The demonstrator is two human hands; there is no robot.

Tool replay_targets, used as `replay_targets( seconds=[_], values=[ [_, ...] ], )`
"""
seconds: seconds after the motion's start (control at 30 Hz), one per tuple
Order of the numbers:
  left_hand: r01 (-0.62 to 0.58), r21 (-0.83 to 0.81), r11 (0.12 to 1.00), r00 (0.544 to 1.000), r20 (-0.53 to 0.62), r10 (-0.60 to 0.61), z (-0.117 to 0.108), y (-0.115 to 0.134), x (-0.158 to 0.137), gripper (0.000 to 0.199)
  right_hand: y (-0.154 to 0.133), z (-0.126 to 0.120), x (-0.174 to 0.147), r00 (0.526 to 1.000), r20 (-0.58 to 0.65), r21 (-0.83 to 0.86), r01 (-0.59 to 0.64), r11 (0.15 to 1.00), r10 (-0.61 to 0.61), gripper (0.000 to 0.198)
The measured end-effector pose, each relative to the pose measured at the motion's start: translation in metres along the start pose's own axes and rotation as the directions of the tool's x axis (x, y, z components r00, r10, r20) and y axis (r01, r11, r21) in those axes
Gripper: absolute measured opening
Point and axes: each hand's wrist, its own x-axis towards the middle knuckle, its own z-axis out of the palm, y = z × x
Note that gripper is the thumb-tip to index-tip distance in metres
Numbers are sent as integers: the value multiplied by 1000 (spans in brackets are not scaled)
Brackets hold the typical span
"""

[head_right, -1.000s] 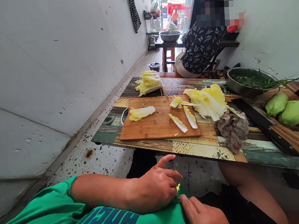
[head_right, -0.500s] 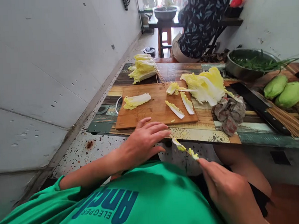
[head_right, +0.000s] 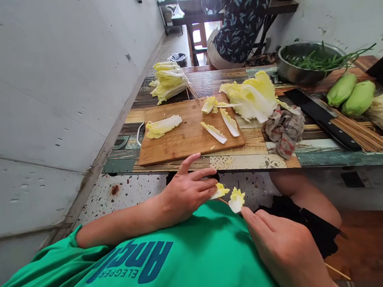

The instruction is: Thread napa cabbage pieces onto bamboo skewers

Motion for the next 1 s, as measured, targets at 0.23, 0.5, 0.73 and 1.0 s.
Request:
replay_targets(
  seconds=[0.23, 0.5, 0.73, 1.0],
  values=[
    [-105, 70, 992, 988, -108, 112, -3, 13, 0, 26, -10, -5, -3, 997, -22, -17, 71, 997, -71, 29],
    [-135, 3, 991, 984, -120, 134, -3, 20, -3, 27, -21, 3, -10, 997, 55, 35, 48, 998, -50, 33],
    [-132, -44, 990, 987, -94, 127, 0, 28, -2, 26, -29, 13, -9, 1000, 20, 89, 6, 996, -8, 36],
    [259, -138, 956, 898, -330, -291, -27, 0, 3, 34, 21, 14, -3, 804, -148, 535, -425, 730, 577, 22]
  ],
)
